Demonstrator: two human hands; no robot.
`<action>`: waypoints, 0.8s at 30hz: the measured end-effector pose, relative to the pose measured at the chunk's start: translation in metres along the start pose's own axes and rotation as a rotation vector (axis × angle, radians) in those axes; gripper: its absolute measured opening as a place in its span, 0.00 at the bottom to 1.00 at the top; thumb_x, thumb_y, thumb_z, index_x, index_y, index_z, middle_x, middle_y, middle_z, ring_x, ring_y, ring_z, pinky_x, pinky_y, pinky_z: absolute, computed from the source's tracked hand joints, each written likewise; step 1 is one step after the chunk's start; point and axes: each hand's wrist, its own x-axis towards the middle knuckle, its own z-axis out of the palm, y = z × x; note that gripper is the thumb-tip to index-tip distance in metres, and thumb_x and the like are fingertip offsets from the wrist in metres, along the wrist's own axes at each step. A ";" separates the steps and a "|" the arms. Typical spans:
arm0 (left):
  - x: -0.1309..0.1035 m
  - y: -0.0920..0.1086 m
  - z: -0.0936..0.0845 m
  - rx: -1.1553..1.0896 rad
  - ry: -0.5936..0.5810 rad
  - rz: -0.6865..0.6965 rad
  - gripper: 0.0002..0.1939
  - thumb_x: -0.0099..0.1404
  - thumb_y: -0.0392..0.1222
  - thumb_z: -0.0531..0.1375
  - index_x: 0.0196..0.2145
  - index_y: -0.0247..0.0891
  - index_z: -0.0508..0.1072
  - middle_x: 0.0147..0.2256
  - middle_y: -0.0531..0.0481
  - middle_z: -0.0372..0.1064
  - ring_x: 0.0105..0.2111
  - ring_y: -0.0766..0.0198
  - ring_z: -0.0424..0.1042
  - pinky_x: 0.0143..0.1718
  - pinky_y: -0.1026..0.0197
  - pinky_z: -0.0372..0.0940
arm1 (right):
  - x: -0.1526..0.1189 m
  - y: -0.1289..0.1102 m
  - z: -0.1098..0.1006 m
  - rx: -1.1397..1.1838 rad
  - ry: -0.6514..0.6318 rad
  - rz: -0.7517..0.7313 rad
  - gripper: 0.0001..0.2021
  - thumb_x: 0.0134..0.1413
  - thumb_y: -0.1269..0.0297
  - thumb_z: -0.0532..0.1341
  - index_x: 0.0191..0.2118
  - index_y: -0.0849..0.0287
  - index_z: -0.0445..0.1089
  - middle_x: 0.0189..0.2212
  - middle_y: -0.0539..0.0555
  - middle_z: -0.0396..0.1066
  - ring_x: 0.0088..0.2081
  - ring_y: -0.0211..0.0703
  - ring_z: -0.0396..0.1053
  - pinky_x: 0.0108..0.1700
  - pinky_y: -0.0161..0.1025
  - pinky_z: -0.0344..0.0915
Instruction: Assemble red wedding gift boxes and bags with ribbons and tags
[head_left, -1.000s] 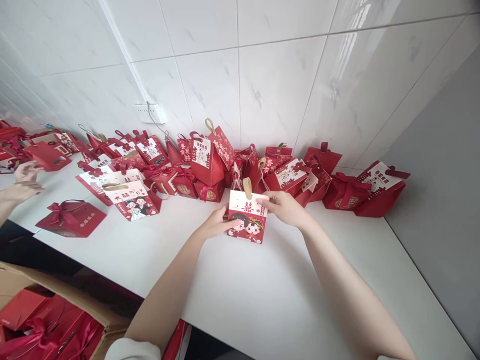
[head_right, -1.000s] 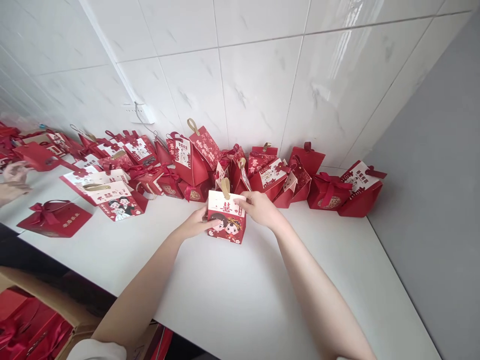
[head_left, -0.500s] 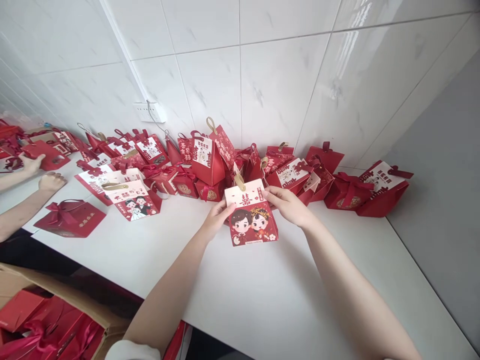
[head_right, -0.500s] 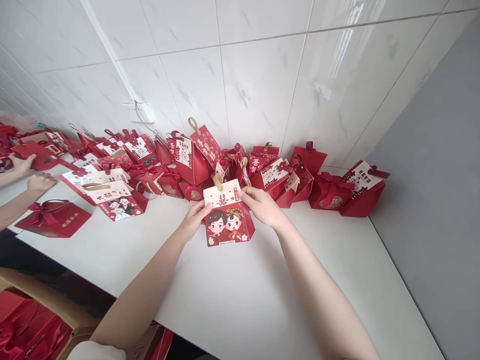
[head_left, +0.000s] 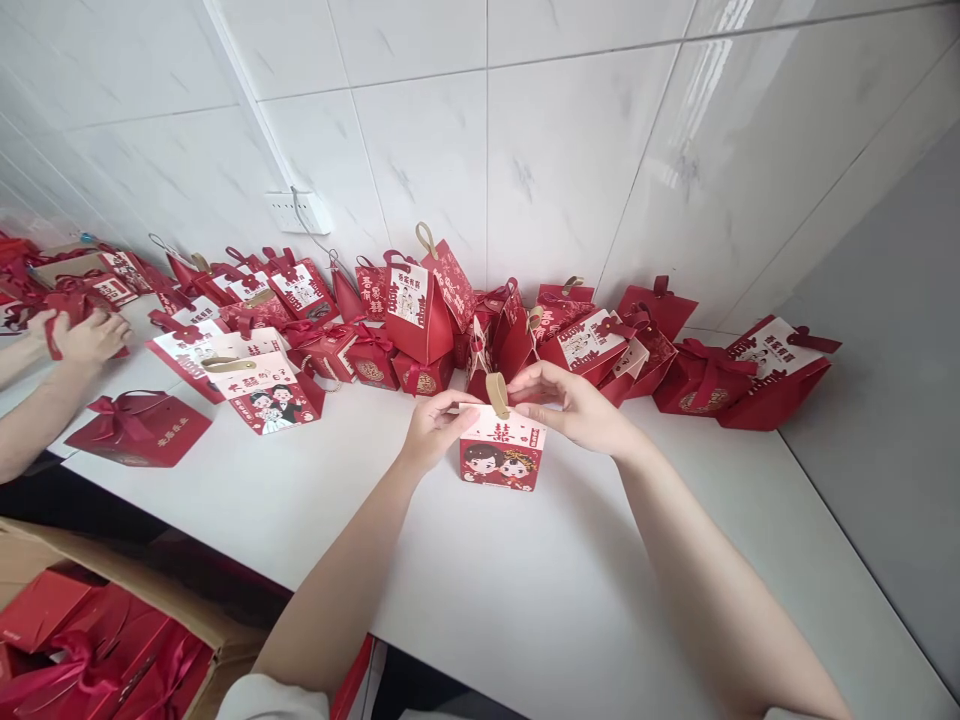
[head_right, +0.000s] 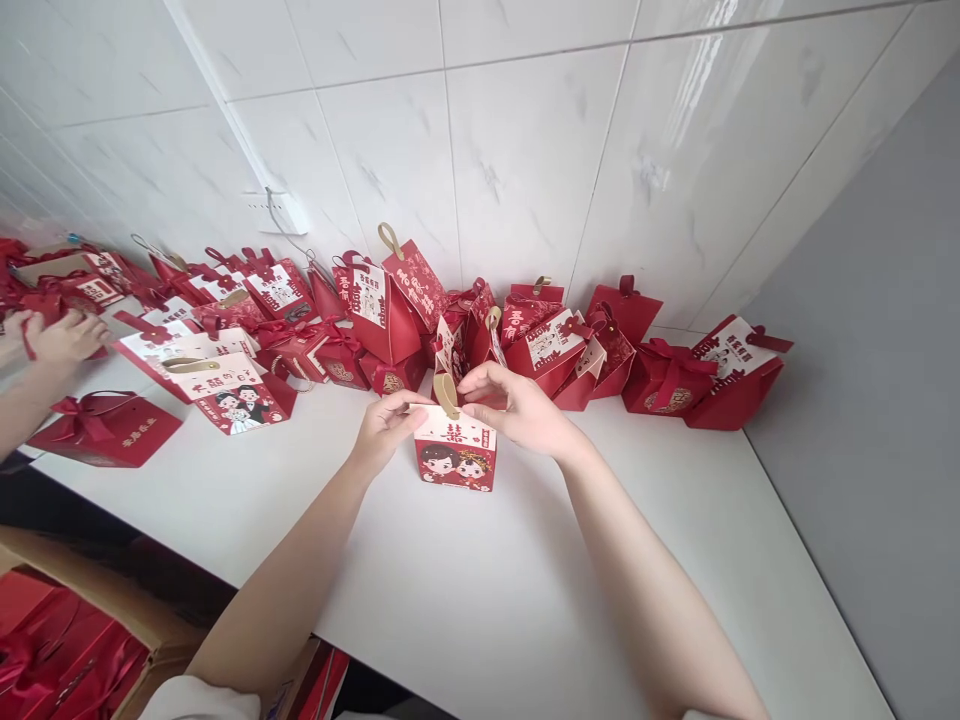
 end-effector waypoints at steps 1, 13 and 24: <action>-0.001 0.001 0.003 0.022 -0.003 0.014 0.15 0.58 0.50 0.65 0.37 0.36 0.76 0.36 0.47 0.76 0.37 0.59 0.75 0.39 0.60 0.68 | 0.000 -0.002 0.002 -0.006 -0.009 -0.013 0.10 0.57 0.59 0.62 0.44 0.55 0.68 0.43 0.54 0.71 0.44 0.44 0.70 0.48 0.44 0.66; -0.006 -0.010 0.020 0.118 0.079 0.058 0.12 0.55 0.48 0.67 0.26 0.36 0.75 0.29 0.48 0.71 0.31 0.62 0.71 0.33 0.61 0.64 | 0.001 0.003 0.012 -0.003 -0.072 0.101 0.10 0.55 0.58 0.62 0.31 0.57 0.64 0.26 0.46 0.64 0.28 0.37 0.62 0.30 0.35 0.58; -0.010 -0.005 0.027 0.214 0.172 0.159 0.12 0.58 0.47 0.65 0.24 0.37 0.72 0.26 0.50 0.69 0.28 0.64 0.68 0.31 0.62 0.63 | 0.000 -0.009 0.018 -0.033 0.013 0.003 0.09 0.55 0.59 0.63 0.37 0.54 0.62 0.34 0.49 0.70 0.36 0.42 0.68 0.37 0.39 0.65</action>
